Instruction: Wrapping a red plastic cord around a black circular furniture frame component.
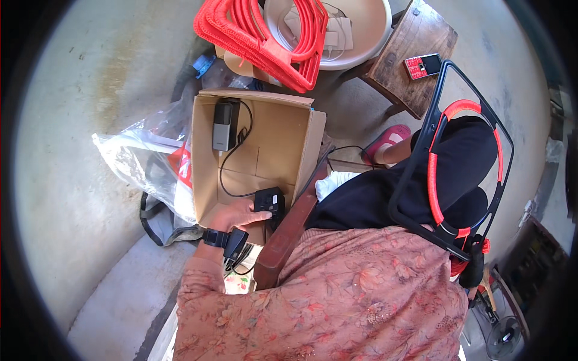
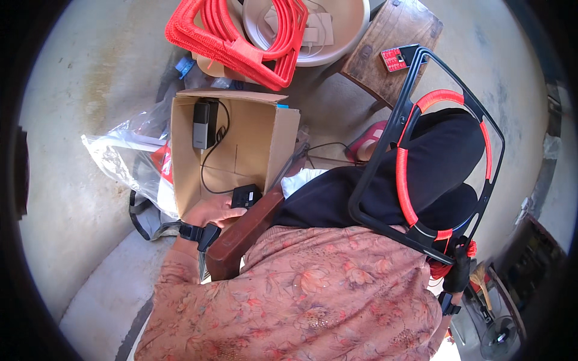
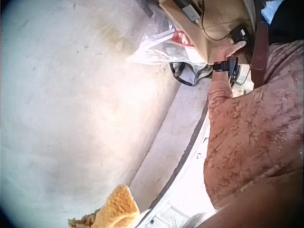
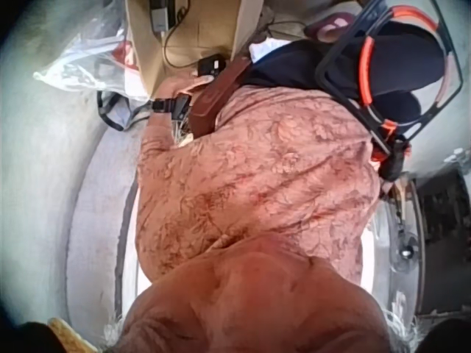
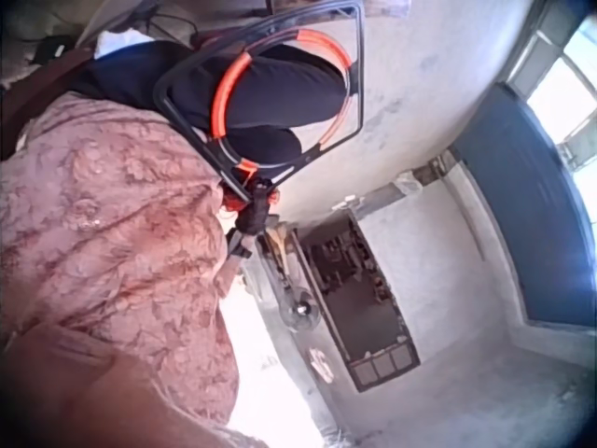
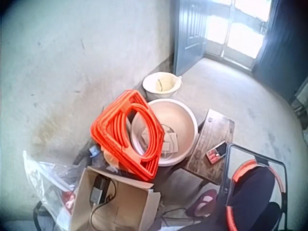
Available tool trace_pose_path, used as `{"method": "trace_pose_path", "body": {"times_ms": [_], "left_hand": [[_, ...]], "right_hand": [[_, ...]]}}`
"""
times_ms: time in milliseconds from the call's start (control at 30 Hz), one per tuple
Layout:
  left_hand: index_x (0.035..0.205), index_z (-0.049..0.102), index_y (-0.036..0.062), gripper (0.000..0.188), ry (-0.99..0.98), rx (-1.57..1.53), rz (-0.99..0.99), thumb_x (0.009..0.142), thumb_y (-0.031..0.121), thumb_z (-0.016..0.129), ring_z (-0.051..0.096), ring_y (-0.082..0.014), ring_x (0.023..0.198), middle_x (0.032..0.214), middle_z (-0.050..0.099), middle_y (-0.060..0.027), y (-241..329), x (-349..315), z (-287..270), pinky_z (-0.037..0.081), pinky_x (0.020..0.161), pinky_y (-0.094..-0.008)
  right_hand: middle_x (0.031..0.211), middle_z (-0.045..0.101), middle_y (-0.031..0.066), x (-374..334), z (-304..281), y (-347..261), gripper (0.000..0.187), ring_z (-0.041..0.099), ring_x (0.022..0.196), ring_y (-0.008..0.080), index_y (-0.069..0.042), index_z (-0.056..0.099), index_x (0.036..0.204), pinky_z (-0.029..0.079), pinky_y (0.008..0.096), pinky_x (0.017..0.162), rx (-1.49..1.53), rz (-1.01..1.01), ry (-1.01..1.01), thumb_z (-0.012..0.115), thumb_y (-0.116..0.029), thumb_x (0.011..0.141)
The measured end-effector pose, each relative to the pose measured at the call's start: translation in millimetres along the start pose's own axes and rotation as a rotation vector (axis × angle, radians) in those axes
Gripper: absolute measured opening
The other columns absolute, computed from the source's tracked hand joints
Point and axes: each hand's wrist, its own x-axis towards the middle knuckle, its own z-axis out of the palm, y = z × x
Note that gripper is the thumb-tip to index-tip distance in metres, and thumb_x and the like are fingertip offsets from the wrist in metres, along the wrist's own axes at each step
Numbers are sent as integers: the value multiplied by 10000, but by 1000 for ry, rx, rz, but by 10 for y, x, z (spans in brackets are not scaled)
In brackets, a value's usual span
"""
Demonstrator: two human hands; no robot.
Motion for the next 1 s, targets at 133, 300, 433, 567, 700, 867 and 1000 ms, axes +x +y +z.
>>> {"method": "trace_pose_path", "body": {"times_ms": [133, 300, 433, 567, 700, 867, 1000], "left_hand": [[1109, 587, 79, 486, -114, -822, 93, 811, 442, 711, 641, -221, 897, 1017, 661, -74, -193, 212, 295, 529, 737, -383], [1156, 577, 93, 374, -166, -1488, 73, 874, 321, 669, 644, -201, 906, 1041, 658, -64, -211, 284, 537, 533, 777, -382], [1180, 559, 63, 386, -211, -1640, 297, 885, 293, 653, 646, -175, 918, 1064, 652, -62, -268, 201, 369, 546, 768, -333], [1248, 522, 50, 445, -1, -1576, 438, 896, 296, 636, 654, -195, 933, 1097, 651, -85, -40, -207, 107, 553, 786, -352], [1280, 497, 42, 463, -68, -1473, 475, 922, 323, 585, 660, -214, 936, 1136, 639, -106, -274, -351, -160, 564, 767, -400], [1326, 462, 31, 741, -251, -1314, 526, 846, 588, 553, 641, -331, 925, 1119, 624, -181, -625, -475, -385, 526, 765, -546], [1411, 317, 18, 929, -553, -1528, 626, 785, 644, 597, 594, -367, 1041, 1161, 591, -203, -393, -686, -152, 409, 966, -574]], "right_hand": [[996, 633, 39, 8, -28, 86, 320, 648, 894, 178, -90, 524, 1151, 523, 325, 777, 21, -55, 38, 613, -267, 899], [1090, 615, 53, 29, -253, 127, 444, 635, 937, 179, -95, 499, 1256, 514, 333, 810, -59, 1, 54, 631, -305, 888], [966, 597, 6, -33, 82, 57, 425, 595, 882, 133, -89, 524, 1205, 470, 298, 815, 5, -11, 115, 654, -301, 861], [1039, 621, 32, -33, 112, 41, 457, 612, 945, 152, -83, 518, 1220, 478, 313, 855, 84, 10, 99, 672, -308, 853], [1054, 627, 35, -29, 80, 62, 475, 613, 965, 153, -88, 517, 1225, 475, 310, 872, 70, 33, 146, 684, -321, 846], [1004, 612, 6, -31, -2, 109, 431, 602, 912, 137, -96, 531, 1193, 468, 288, 833, 97, 18, 101, 679, -309, 849], [989, 597, -9, -30, -44, 169, 386, 588, 884, 122, -100, 540, 1177, 459, 278, 813, 114, -8, 95, 666, -281, 860]]}}
